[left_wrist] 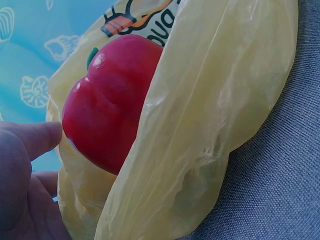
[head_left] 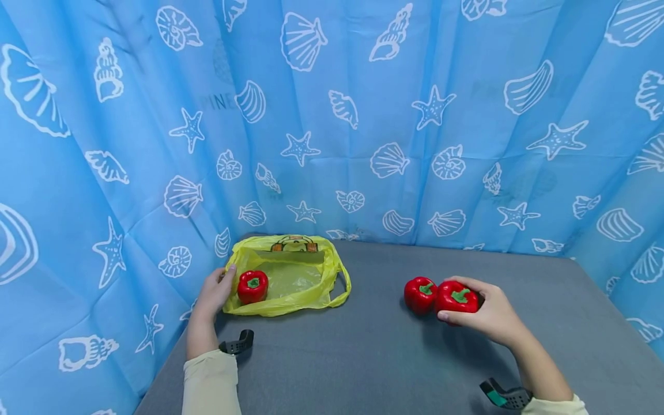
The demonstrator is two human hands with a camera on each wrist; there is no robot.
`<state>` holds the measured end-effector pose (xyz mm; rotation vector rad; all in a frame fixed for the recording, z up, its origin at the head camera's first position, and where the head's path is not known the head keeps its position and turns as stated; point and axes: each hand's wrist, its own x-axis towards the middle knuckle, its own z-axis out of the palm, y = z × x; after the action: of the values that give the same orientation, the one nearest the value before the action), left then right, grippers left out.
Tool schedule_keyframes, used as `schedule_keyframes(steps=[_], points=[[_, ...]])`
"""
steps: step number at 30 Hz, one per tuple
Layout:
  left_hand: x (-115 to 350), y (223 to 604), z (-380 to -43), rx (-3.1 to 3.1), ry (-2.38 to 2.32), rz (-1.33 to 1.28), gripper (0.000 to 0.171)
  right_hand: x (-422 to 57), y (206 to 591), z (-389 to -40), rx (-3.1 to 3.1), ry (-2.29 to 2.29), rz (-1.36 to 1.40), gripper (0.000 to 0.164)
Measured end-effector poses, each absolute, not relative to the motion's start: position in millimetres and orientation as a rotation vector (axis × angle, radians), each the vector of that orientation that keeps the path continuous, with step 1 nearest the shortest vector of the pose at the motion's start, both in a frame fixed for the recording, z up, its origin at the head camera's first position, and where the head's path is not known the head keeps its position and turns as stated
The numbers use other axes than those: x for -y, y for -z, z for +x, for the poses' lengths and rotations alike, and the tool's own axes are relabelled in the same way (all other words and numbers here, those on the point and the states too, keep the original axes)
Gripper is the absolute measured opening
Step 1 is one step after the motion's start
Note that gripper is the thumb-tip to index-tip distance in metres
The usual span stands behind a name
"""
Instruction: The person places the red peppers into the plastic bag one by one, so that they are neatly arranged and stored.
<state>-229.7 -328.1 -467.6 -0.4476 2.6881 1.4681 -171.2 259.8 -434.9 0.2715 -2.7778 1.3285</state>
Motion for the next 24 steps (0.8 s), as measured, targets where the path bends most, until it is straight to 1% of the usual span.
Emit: schedule_keyframes(steps=[6,13,24], points=[[329.6,468.4,-230.6,-2.694,-1.465,-0.453,0.087,-257.7,436.6,-172.6,2.772,-1.342,0.294,0.078],[330.3,469.9,-232.0,-2.672,-1.471,-0.45,0.093,-256.8,437.6,-172.0,2.767,-1.333,0.302,0.079],[330.1,470.6,-232.0,-2.676,-1.453,-0.459,0.094,-249.5,435.5,-172.2,2.752,-1.341,0.325,0.078]])
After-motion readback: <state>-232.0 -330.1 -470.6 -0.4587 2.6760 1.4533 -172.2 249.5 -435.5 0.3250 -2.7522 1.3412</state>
